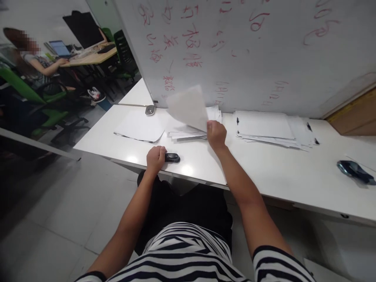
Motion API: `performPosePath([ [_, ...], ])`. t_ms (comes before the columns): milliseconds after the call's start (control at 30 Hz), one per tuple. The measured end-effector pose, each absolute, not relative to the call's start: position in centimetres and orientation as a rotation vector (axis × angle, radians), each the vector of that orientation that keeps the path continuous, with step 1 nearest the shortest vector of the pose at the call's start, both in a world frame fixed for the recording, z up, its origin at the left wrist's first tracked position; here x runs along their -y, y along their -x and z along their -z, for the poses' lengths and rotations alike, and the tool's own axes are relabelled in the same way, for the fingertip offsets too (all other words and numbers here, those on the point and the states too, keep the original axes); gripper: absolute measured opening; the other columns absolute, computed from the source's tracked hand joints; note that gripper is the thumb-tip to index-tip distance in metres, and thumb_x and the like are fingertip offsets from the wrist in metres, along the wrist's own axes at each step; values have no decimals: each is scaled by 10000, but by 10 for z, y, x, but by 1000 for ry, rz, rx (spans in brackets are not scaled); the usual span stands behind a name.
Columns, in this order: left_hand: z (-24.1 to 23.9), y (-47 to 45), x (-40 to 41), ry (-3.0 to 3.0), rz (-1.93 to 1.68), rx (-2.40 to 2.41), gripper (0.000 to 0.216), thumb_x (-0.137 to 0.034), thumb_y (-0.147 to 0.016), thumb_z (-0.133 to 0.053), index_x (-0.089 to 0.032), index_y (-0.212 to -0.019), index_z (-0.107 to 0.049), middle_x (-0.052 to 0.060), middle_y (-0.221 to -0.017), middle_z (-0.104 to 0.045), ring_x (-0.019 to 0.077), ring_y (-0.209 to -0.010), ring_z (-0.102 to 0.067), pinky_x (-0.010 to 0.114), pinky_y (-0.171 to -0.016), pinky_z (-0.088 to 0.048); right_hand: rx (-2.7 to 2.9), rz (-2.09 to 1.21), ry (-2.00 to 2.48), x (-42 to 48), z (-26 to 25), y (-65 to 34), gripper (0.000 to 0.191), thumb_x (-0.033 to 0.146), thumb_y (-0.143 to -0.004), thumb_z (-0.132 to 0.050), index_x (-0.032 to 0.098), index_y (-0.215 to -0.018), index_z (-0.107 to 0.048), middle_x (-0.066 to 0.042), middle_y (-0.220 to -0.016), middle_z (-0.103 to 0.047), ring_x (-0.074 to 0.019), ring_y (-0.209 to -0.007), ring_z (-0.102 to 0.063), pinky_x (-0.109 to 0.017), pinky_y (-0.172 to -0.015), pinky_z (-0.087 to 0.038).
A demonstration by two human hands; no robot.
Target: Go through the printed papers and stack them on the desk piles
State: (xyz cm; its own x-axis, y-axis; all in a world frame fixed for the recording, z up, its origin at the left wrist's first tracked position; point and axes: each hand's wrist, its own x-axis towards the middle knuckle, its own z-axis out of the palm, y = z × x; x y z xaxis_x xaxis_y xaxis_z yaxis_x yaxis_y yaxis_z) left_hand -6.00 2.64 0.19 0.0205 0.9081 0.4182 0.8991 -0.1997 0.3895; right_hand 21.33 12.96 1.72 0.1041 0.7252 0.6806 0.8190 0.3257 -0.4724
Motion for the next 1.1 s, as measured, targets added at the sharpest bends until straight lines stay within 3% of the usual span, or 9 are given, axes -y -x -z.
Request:
performPosePath([
  [133,-3,60,-21,-2252,-1233,-2119,458,-406,-981,-285,-195,-734,-607,81,-708,-630,221,-752,-542,408,-812,-350,1316,232,1370,-88,-46,-235,573,559,-992,-203,162,-878,-600,-46,-655,-580,-154,-593,-498,-300,-597,-395],
  [267,-21,28,16,-1911,-1570,-1683,575,-610,-943,-257,-198,-826,-640,103,-812,-680,232,-857,-592,452,-932,-374,1494,413,1282,-12,-45,-250,549,613,-954,-327,201,-745,-623,-66,-631,-597,-182,-619,-558,-332,-637,-429],
  [367,-42,-8,47,-1293,-1242,-1132,730,-714,-906,-142,-198,-1190,-572,137,-1103,-689,228,-965,-625,402,-852,-479,1792,421,1124,43,-34,-250,390,537,-931,-493,237,-756,-669,-40,-614,-626,-168,-619,-585,-324,-647,-444],
  [467,-56,-28,62,-907,-824,-738,925,-841,-800,-105,-199,-1331,-507,166,-1271,-624,284,-1082,-622,415,-834,-518,2076,392,882,86,-30,-237,71,342,-867,-677,279,-841,-696,26,-583,-623,-128,-593,-586,-284,-603,-438],
  [600,-59,-23,64,-929,-714,-613,906,-832,-694,-514,-242,-1381,-502,149,-1233,-642,318,-1110,-608,420,-836,-528,2156,324,846,122,-30,-217,196,160,-822,-710,285,-972,-695,23,-720,-696,-139,-746,-659,-288,-681,-497],
  [733,-59,-11,53,-1054,-692,-576,945,-878,-621,-521,-223,-1299,-587,152,-1111,-684,328,-1090,-618,430,-831,-530,2044,302,1113,136,-22,-213,231,143,-830,-684,324,-972,-694,-1,-976,-745,-201,-1008,-665,-382,-872,-510],
  [867,-52,-11,29,-1116,-698,-867,725,-765,-784,-484,-198,-1219,-612,126,-1042,-704,276,-965,-658,366,-770,-527,2072,327,1274,142,-4,-216,190,215,-836,-696,368,-947,-685,23,-1201,-690,-256,-1190,-585,-583,-1104,-316],
  [1000,-36,-17,27,-1492,-691,-1252,440,-566,-824,-596,-184,-1031,-667,82,-991,-711,252,-876,-648,338,-729,-502,2134,232,1387,149,18,-222,154,295,-836,-694,376,-966,-681,9,-1322,-617,-309,-1299,-495,-690,-1131,-173],
  [1100,-30,-19,42,-1645,-740,-1311,371,-525,-882,-526,-199,-983,-671,49,-933,-709,226,-835,-637,321,-711,-492,1936,63,1545,151,30,-237,439,470,-816,-676,373,-1235,-589,-72,-1511,-412,-387,-1423,-301,-739,-1105,-140],
])
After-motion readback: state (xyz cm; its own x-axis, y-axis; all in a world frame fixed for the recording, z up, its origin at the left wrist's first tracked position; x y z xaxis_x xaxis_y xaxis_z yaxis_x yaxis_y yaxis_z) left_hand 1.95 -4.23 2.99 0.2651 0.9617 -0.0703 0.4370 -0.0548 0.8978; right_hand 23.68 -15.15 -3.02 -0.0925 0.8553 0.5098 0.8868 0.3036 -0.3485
